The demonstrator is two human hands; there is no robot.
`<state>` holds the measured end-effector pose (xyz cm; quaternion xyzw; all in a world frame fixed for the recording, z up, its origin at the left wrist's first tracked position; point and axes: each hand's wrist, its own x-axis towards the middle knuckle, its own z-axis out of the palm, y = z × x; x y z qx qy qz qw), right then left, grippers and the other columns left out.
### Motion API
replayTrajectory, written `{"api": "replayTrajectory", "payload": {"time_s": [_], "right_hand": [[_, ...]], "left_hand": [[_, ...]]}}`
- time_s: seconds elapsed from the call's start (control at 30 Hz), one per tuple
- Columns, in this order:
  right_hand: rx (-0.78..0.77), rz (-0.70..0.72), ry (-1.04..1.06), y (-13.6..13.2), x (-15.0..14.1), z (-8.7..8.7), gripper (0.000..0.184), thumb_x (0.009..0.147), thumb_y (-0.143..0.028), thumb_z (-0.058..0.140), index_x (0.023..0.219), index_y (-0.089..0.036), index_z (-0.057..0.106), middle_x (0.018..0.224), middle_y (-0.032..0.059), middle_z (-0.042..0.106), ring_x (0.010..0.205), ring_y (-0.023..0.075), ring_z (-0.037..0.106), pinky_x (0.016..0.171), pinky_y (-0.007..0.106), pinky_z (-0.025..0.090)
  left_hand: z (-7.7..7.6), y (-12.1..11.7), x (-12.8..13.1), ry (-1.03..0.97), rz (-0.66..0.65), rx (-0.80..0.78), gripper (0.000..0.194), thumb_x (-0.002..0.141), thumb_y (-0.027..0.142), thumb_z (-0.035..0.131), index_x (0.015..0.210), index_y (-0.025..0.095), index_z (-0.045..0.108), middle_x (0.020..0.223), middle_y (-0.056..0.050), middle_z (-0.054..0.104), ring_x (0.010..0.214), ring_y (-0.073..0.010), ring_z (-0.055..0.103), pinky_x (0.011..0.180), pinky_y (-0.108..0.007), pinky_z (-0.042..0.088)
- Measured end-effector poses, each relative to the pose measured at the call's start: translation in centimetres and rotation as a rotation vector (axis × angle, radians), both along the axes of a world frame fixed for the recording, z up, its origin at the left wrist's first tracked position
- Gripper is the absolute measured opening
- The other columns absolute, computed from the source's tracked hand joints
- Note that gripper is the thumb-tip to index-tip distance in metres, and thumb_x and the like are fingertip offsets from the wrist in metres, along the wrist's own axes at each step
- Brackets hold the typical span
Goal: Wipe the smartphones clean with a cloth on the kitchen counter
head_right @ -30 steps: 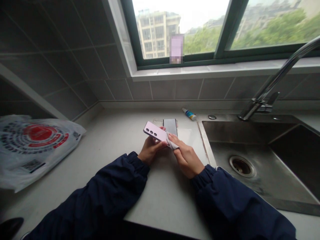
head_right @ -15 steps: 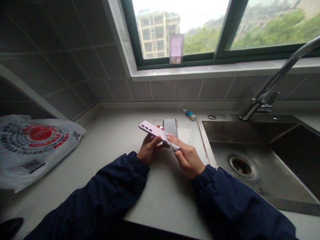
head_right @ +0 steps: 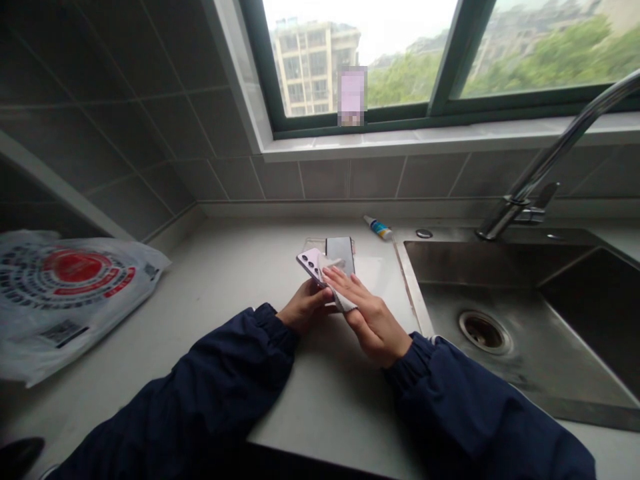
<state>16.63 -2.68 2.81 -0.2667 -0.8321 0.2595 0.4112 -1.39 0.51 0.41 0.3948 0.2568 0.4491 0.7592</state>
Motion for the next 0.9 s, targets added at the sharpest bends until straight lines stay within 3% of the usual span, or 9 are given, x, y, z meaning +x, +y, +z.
{"api": "replayTrajectory", "payload": {"time_s": [0.37, 0.6, 0.73, 0.9], "right_hand": [[0.015, -0.014, 0.072, -0.1, 0.2, -0.3, 0.052, 0.105, -0.049, 0.032, 0.150, -0.032, 0.050, 0.154, 0.0051, 0.051, 0.144, 0.0297, 0.045, 0.124, 0.054, 0.024], [-0.041, -0.026, 0.061, 0.2, 0.0, -0.7, 0.053, 0.106, -0.044, 0.032, 0.157, -0.033, 0.036, 0.165, 0.0014, 0.032, 0.153, 0.0283, 0.029, 0.126, 0.053, 0.022], [-0.048, -0.055, 0.069, 0.2, -0.2, -0.7, 0.055, 0.106, -0.042, 0.033, 0.160, -0.032, 0.030, 0.168, 0.0000, 0.026, 0.155, 0.0279, 0.024, 0.127, 0.053, 0.019], [-0.068, -0.119, 0.102, -0.2, -0.5, -0.2, 0.056, 0.106, -0.040, 0.033, 0.161, -0.033, 0.024, 0.169, -0.0035, 0.020, 0.156, 0.0268, 0.017, 0.128, 0.053, 0.017]], "left_hand": [[0.5, 0.2, -0.4, -0.028, 0.071, -0.112, 0.086, 0.070, 0.069, 0.077, 0.139, 0.024, 0.055, 0.121, -0.013, 0.068, 0.103, -0.0279, 0.069, 0.083, -0.043, 0.059], [-0.8, 0.3, -0.1, -0.013, -0.200, -0.058, 0.072, 0.069, 0.055, 0.086, 0.128, 0.020, 0.063, 0.115, -0.012, 0.068, 0.091, -0.0207, 0.070, 0.077, -0.033, 0.059], [-1.1, 0.3, -0.1, 0.002, -0.235, -0.058, 0.068, 0.068, 0.052, 0.087, 0.123, 0.019, 0.064, 0.099, -0.008, 0.069, 0.081, -0.0186, 0.070, 0.065, -0.029, 0.060], [-0.4, 0.2, -0.1, 0.078, -0.297, -0.032, 0.070, 0.063, 0.055, 0.089, 0.116, 0.015, 0.064, 0.093, -0.010, 0.070, 0.078, -0.0237, 0.073, 0.063, -0.033, 0.061]]}}
